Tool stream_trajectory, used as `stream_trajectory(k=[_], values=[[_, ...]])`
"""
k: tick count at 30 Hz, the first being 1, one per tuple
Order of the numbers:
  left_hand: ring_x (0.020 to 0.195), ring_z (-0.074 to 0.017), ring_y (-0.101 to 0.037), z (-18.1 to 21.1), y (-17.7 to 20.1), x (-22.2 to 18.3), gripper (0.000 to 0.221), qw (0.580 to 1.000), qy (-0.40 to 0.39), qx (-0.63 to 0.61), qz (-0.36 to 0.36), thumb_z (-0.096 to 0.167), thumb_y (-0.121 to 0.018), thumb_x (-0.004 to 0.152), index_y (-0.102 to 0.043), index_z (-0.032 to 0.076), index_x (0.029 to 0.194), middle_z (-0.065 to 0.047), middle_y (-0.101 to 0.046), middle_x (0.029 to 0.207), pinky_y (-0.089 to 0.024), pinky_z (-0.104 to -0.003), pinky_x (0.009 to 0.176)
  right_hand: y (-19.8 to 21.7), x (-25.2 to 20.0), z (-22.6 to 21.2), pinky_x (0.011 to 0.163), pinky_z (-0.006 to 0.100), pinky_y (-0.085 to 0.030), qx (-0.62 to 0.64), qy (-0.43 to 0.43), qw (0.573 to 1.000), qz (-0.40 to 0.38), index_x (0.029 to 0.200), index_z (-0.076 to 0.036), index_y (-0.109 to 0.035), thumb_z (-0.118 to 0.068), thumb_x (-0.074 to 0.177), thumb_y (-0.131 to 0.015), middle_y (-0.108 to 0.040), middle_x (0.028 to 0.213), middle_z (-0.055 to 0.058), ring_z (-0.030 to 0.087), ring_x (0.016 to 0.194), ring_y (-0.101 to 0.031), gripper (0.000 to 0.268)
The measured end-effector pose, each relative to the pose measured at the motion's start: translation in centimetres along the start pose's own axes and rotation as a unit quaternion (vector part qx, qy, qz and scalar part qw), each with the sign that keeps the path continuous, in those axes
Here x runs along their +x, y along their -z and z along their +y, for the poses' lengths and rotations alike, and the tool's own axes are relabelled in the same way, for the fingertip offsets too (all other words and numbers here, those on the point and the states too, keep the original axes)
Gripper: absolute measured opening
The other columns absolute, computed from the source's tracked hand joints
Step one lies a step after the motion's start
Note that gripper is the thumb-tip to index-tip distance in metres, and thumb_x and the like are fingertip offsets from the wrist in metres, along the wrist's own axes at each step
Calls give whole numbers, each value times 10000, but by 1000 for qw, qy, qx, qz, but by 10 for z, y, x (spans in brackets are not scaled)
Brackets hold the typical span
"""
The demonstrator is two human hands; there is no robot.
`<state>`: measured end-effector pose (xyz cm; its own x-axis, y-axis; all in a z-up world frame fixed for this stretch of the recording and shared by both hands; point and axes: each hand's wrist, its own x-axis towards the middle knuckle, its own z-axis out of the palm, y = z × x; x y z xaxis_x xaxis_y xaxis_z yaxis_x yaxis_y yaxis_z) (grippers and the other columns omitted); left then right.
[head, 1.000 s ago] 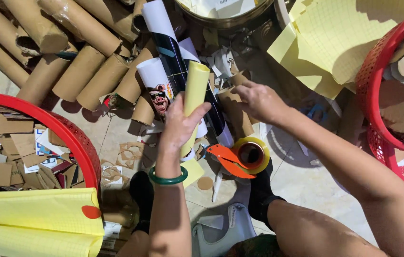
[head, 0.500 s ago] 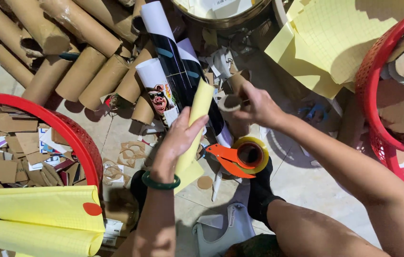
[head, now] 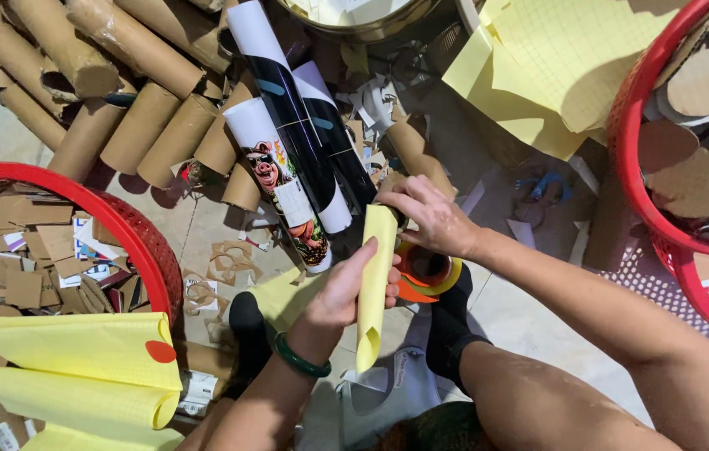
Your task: Packing posters or prints into cardboard tubes and sealing them with tape.
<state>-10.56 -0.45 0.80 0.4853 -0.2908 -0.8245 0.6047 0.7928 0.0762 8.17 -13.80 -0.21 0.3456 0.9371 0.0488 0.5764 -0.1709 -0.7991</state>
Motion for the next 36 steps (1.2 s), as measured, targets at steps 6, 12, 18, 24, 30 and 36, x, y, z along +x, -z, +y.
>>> stream_trajectory(k=[6,12,18,24,30,36], values=[[682,-232,-590,-30,5,10,530,994,28,-105,-17,516,-502,1047,-541,3,1175,-101,-601,813,-538,-389,642,0,-10,-3,948,409,-511,-36,26,999,0,1302,-117,-611,-67,647,-829,-578,1131,104,329,1086,-575,693],[694,-261,-583,-21,-13,7,535,994,61,-94,-4,521,-504,1028,-539,3,1156,-116,-587,827,-541,-406,666,5,-9,-6,914,427,-506,-63,47,997,-1,1348,-143,-614,-205,688,-858,-572,1106,104,332,1039,-565,707],[699,-225,-580,-19,7,24,590,982,82,-165,-34,573,-490,1019,-545,4,1161,-96,-577,828,-530,-360,642,6,-8,0,896,406,-509,-110,107,988,-27,1347,-244,-642,-234,689,-811,-593,1113,78,298,1013,-574,679],[655,-187,-569,-1,10,53,564,973,76,-218,-17,545,-478,1046,-540,-4,1155,-102,-575,823,-526,-277,551,2,-8,6,937,394,-522,-106,95,989,-29,1396,-186,-606,-206,757,-776,-602,1121,57,275,1048,-580,661],[615,-217,-601,7,31,96,448,988,-13,-151,-34,435,-408,1072,-594,38,1161,-121,-602,804,-540,-295,519,47,11,-29,917,427,-525,-53,64,994,-76,1407,-121,-559,-197,724,-793,-600,1152,106,322,1081,-581,726],[913,-293,-693,34,-4,87,457,988,24,-135,-70,417,-380,1087,-614,56,1241,-148,-701,1053,-605,-432,777,103,21,-92,894,427,-550,82,158,974,-141,1307,-125,-628,-219,776,-781,-573,1260,150,323,1086,-607,561]])
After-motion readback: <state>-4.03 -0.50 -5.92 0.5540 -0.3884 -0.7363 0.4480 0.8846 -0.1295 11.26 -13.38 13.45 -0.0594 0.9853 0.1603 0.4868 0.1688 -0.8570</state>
